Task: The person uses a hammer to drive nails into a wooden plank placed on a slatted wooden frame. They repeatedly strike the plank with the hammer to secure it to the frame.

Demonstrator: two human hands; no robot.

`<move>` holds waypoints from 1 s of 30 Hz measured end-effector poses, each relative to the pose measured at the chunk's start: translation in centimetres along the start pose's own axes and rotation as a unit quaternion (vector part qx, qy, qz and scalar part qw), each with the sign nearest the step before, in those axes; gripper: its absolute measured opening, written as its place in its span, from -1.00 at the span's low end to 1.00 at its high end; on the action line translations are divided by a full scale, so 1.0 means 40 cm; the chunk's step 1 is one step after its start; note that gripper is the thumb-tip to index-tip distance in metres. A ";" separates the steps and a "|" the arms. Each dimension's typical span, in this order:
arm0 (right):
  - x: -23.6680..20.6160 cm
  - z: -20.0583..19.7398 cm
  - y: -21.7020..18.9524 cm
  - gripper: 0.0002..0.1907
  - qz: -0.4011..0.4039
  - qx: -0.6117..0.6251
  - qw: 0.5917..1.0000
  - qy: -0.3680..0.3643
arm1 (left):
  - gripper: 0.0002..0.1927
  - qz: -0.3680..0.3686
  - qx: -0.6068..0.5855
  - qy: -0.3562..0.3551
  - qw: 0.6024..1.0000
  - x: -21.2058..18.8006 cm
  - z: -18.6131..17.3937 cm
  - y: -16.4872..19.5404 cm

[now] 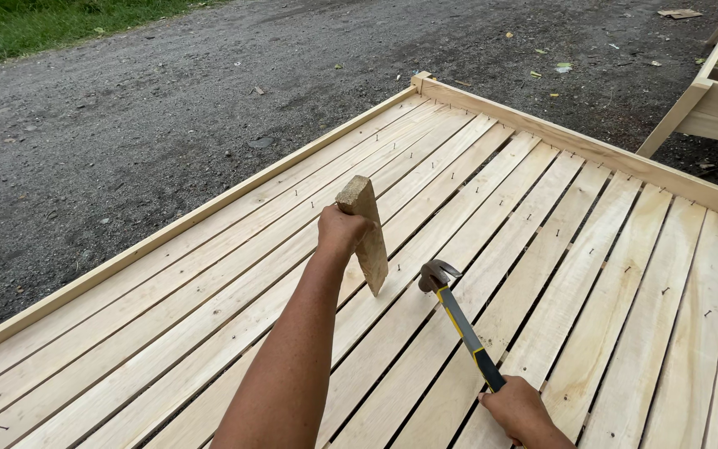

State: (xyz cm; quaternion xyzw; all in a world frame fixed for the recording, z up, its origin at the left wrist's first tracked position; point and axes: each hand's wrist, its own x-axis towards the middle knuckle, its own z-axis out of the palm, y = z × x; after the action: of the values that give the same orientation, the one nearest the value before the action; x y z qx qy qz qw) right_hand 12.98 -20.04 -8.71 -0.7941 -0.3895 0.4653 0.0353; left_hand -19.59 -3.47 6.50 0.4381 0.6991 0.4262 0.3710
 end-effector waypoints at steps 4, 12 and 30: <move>0.110 0.026 0.065 -0.65 0.036 0.046 0.995 -0.085 | -0.47 0.009 0.022 -0.022 0.999 -0.009 0.003 0.011; 0.188 0.051 0.117 -0.60 0.010 -0.028 0.999 -0.030 | -0.45 0.004 -0.006 -0.055 0.998 -0.026 -0.069 0.000; 0.029 0.017 0.048 -0.67 0.037 0.024 0.997 -0.058 | -0.43 0.023 0.021 -0.078 0.996 -0.103 0.061 -0.030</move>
State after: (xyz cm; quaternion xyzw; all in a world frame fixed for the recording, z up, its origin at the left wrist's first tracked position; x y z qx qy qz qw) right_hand 13.90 -20.83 -10.71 -0.7787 -0.3499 0.5205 0.0144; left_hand -16.38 -6.93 5.12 0.4936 0.6664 0.3846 0.4055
